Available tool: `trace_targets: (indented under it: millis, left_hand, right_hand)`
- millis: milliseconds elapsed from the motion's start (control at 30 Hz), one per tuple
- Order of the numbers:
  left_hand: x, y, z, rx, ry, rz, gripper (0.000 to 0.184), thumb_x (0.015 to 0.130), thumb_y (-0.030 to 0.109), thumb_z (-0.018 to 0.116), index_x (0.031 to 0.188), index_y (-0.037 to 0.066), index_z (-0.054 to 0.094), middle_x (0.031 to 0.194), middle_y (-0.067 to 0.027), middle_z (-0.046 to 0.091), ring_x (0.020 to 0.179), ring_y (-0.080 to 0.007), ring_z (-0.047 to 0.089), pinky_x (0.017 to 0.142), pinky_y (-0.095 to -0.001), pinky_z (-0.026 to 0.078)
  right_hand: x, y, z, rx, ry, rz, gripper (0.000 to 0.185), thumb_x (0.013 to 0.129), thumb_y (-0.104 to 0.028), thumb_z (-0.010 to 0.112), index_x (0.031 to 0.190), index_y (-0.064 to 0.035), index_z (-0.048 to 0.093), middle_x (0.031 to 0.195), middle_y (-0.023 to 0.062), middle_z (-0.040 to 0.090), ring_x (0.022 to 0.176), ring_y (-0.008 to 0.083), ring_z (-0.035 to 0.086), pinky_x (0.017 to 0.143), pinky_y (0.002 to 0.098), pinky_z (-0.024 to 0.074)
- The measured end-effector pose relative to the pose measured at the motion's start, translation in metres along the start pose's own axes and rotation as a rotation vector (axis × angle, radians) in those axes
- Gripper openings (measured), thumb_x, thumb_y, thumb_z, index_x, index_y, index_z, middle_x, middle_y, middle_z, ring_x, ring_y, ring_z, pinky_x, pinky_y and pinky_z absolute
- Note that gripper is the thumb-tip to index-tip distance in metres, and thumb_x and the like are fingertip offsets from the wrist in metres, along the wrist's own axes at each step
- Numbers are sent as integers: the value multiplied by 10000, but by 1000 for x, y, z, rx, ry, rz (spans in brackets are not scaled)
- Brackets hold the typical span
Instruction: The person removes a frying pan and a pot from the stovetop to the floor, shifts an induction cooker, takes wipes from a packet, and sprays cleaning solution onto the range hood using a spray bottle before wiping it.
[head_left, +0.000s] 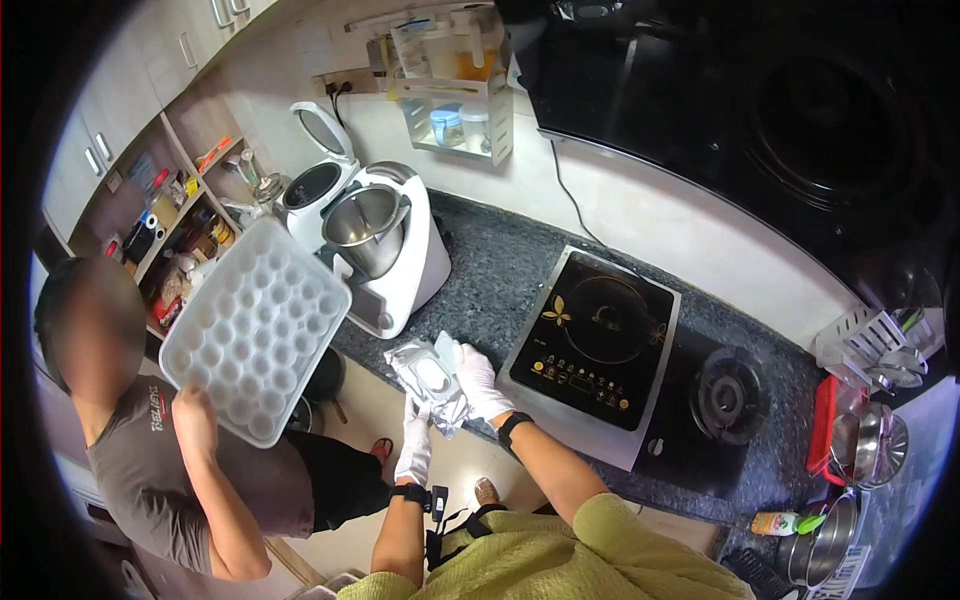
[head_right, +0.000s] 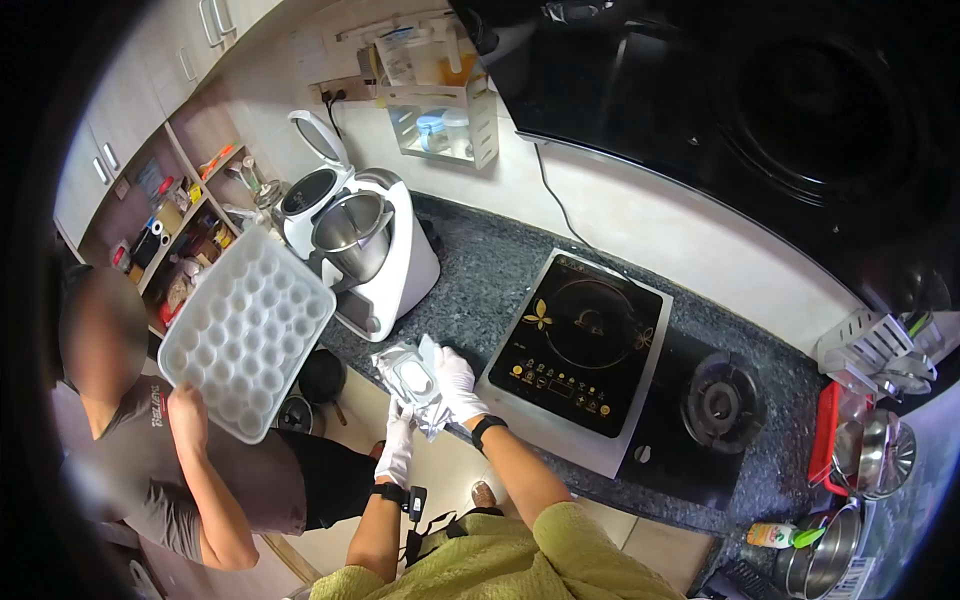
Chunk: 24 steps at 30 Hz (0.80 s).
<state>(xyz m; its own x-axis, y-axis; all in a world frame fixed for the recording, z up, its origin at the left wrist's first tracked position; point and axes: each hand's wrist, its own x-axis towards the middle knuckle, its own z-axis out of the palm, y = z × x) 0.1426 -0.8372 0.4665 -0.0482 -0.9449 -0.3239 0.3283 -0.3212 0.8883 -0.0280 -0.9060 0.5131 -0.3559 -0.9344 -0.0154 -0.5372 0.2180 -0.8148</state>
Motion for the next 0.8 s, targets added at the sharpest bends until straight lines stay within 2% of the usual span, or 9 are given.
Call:
trace_targets:
  millis: [100, 200, 233, 267, 333, 433, 533, 667, 800]
  left_hand:
    - [14, -14, -4, -81, 46, 27, 608, 935, 65, 550, 1473, 72, 266, 1341, -83, 499, 1089, -172, 556, 874, -303, 483]
    - [10, -13, 1, -110, 95, 6, 552, 930, 64, 560, 1432, 59, 330, 1259, -69, 542, 1002, -150, 576, 825, -284, 488]
    - [7, -10, 2, -69, 139, -29, 545, 928, 68, 568, 1424, 51, 343, 1263, -78, 540, 1003, -148, 577, 821, -277, 487]
    - [11, -16, -3, -12, 148, -13, 546, 921, 79, 586, 1413, 32, 353, 1281, -102, 530, 1043, -167, 564, 857, -293, 478]
    - [14, -23, -3, 165, 286, 125, 544, 913, 96, 603, 1396, 8, 367, 1293, -129, 515, 1060, -194, 552, 903, -319, 458]
    - [1, -9, 5, 377, 452, 283, 494, 895, 86, 614, 1350, 27, 432, 1276, -144, 514, 1093, -230, 543, 948, -340, 434]
    - [-8, 17, 11, 623, 456, 331, 436, 876, 68, 616, 1294, 55, 495, 1279, -156, 501, 1142, -258, 529, 968, -346, 425]
    - [2, 23, 16, 712, 335, 492, 369, 872, 55, 600, 1239, 50, 555, 1258, -153, 503, 1183, -276, 486, 984, -349, 415]
    - [-4, 41, 29, 770, 320, 490, 348, 858, 63, 617, 1204, 51, 582, 1313, -170, 483, 1241, -290, 454, 1044, -358, 379]
  right_hand:
    - [15, 17, 0, -41, 106, -112, 243, 941, -253, 459, 1034, -67, 583, 1020, 200, 639, 942, 352, 630, 816, 435, 496]
    - [20, 21, -12, -580, 282, -410, 255, 880, -125, 490, 1122, -75, 549, 1218, 139, 570, 982, 270, 589, 828, 379, 488]
    - [20, 18, -18, -665, 312, -479, 262, 841, -132, 508, 1097, -92, 544, 1165, 93, 571, 919, 247, 576, 770, 369, 482]
    - [17, 13, -26, -718, 226, -489, 187, 831, -138, 522, 1010, -111, 568, 1014, 73, 582, 894, 238, 573, 739, 371, 471]
    - [14, 13, -29, -790, 63, -534, 106, 805, -128, 542, 902, -123, 587, 923, 66, 575, 894, 245, 574, 735, 379, 464]
    - [9, 21, -26, -602, -22, -628, 135, 769, -103, 562, 885, -108, 631, 935, 88, 602, 912, 279, 575, 746, 412, 463]
    - [2, 14, -21, -465, -60, -651, 159, 753, -104, 599, 906, -110, 641, 969, 93, 611, 948, 299, 571, 788, 423, 461]
    - [-7, 7, -10, -279, -101, -783, 146, 752, -146, 640, 896, -120, 638, 965, 89, 612, 955, 305, 568, 832, 420, 456]
    - [-11, -12, -29, -278, -271, -938, 168, 753, -165, 646, 916, -127, 638, 942, 67, 616, 946, 288, 573, 840, 401, 459]
